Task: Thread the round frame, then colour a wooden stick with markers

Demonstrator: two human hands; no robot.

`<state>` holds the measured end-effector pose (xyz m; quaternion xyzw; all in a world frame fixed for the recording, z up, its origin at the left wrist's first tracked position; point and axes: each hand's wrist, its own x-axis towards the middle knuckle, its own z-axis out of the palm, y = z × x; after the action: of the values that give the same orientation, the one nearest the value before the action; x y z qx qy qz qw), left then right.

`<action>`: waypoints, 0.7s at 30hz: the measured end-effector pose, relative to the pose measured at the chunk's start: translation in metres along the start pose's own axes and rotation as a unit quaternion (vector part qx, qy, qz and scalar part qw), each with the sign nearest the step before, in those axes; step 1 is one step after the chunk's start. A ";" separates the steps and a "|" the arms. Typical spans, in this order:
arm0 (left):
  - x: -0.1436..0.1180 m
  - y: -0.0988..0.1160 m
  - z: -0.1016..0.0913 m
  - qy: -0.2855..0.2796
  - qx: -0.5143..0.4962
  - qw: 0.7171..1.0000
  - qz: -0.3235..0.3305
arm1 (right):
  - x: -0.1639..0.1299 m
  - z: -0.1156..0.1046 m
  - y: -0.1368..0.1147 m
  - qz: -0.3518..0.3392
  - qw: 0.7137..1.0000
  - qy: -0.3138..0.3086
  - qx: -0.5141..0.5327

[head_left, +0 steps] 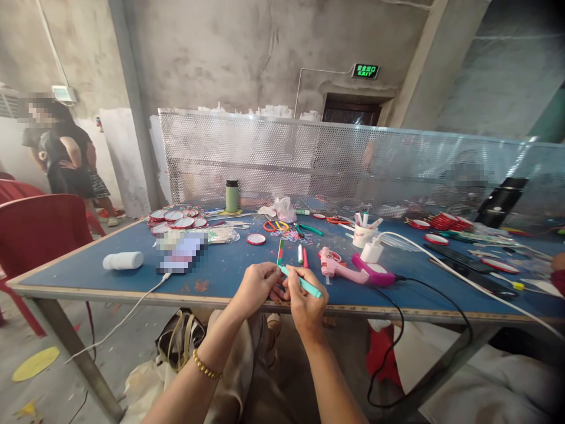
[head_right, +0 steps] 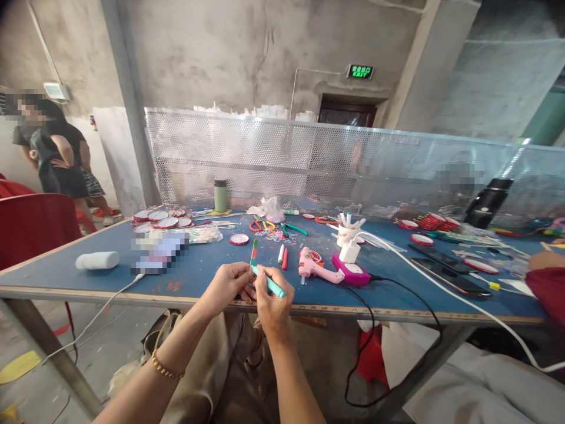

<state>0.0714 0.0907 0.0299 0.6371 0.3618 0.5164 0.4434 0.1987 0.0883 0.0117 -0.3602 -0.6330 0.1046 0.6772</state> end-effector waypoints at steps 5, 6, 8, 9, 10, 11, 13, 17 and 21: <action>0.000 0.001 0.000 0.001 0.002 1.000 0.000 | 0.000 0.000 0.000 0.000 1.000 -0.002 0.000; 0.000 0.001 0.000 0.001 0.003 1.000 0.000 | 0.000 0.000 0.000 -0.001 1.000 -0.002 0.002; 0.000 0.001 0.000 0.001 0.004 1.000 -0.001 | 0.000 0.000 0.000 -0.002 1.000 -0.003 0.003; 0.000 0.001 0.000 0.001 0.004 1.000 -0.001 | 0.000 0.000 0.001 -0.002 1.000 -0.003 0.002; 0.000 0.001 0.000 0.000 0.005 1.000 -0.001 | 0.000 0.000 0.001 -0.003 1.000 -0.003 0.001; 0.000 0.001 0.000 0.000 0.005 1.000 -0.001 | 0.000 0.000 0.001 -0.003 1.000 -0.003 0.000; 0.000 0.001 0.000 -0.001 0.007 1.000 -0.001 | -0.001 0.000 0.002 -0.002 1.000 -0.002 0.002; 0.001 0.001 0.000 0.001 0.008 1.000 -0.001 | -0.001 0.000 0.003 0.004 1.000 -0.004 0.009; 0.001 0.001 0.000 0.001 0.007 1.000 -0.001 | -0.001 0.000 0.001 0.003 1.000 0.002 0.002</action>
<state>0.0714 0.0910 0.0312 0.6390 0.3665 0.5144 0.4391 0.1985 0.0885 0.0109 -0.3613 -0.6303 0.1075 0.6787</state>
